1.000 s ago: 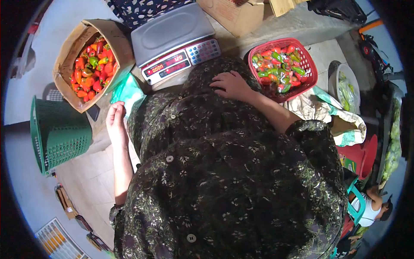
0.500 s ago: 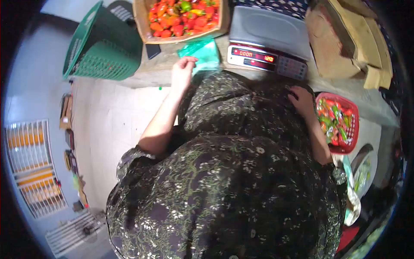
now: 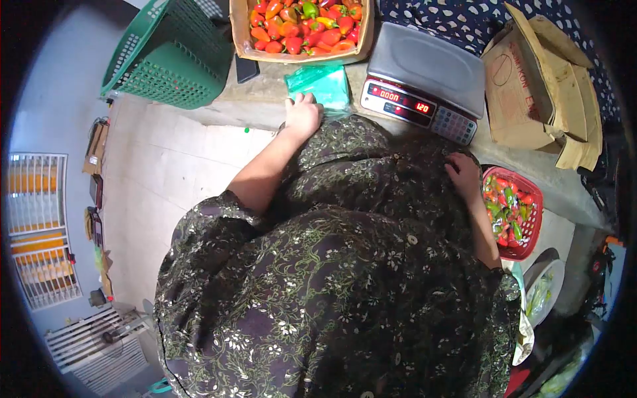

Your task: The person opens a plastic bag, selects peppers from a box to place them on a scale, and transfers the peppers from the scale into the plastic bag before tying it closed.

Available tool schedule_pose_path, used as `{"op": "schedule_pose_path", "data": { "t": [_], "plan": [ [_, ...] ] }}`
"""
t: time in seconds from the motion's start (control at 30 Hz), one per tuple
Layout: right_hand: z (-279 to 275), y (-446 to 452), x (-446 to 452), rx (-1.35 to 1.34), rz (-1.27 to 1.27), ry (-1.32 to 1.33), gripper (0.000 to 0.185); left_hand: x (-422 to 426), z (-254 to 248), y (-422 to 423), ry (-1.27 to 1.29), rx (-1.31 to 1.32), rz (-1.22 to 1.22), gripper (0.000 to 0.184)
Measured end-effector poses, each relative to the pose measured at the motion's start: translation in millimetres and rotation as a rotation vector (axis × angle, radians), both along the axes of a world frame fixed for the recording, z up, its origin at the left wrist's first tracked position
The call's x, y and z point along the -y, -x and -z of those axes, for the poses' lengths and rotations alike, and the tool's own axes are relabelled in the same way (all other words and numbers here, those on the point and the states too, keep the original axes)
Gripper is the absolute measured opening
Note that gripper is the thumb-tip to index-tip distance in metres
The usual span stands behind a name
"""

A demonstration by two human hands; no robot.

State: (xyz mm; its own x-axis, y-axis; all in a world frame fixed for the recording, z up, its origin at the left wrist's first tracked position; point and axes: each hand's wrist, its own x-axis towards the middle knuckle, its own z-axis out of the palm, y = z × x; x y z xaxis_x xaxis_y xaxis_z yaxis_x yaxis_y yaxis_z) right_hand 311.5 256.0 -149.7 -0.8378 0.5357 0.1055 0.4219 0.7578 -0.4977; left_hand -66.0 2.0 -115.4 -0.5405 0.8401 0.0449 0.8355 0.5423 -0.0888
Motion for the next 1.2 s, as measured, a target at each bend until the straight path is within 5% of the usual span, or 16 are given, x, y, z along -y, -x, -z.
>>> {"op": "schedule_pose_path", "data": {
  "t": [0.13, 0.23, 0.33, 0.47, 0.6, 0.8, 0.9, 1.07, 1.2],
  "plan": [
    [7.2, -1.9, -1.2, -0.036, -0.009, -0.013, 0.029, 2.8, -5.9, -7.1, -0.199, 0.09, 0.075, 0.011],
    [-0.1, -2.1, 0.2, -0.032, 0.007, 0.126, 0.028, -2.7, -33.5, -12.1, -0.406, 0.398, 0.068, 0.022],
    [-18.4, 4.5, 1.5, -0.019, 0.074, 0.45, 0.03, -7.0, -72.4, -15.1, -0.514, 1.116, -0.004, 0.037],
    [-92.5, 41.5, 31.7, -0.169, -0.036, 0.677, 0.048, -9.1, -134.2, -60.8, -0.661, 1.522, 0.071, 0.042],
    [-193.7, 82.1, 93.5, -0.317, -0.276, 0.543, 0.068, -11.6, -178.3, -97.9, -0.535, 1.594, 0.115, 0.04],
    [-239.8, 94.2, 118.8, -0.537, -0.278, 0.224, 0.043, -14.5, -203.6, -121.0, -0.508, 1.669, 0.139, 0.04],
    [-254.5, 71.2, 116.3, -0.711, -0.27, 0.637, 0.024, -11.7, -199.9, -115.1, -0.599, 1.842, 0.108, 0.039],
    [-319.5, 61.9, 155.8, -0.822, -1.098, 0.992, 0.017, -11.5, -195.5, -113.6, -0.737, 2.07, 0.124, 0.038],
    [-315.6, 57.6, 192.0, -1.122, -1.095, 0.874, 0.017, -13.6, -194.4, -114.8, -0.752, 2.083, 0.102, 0.036]
  ]
}}
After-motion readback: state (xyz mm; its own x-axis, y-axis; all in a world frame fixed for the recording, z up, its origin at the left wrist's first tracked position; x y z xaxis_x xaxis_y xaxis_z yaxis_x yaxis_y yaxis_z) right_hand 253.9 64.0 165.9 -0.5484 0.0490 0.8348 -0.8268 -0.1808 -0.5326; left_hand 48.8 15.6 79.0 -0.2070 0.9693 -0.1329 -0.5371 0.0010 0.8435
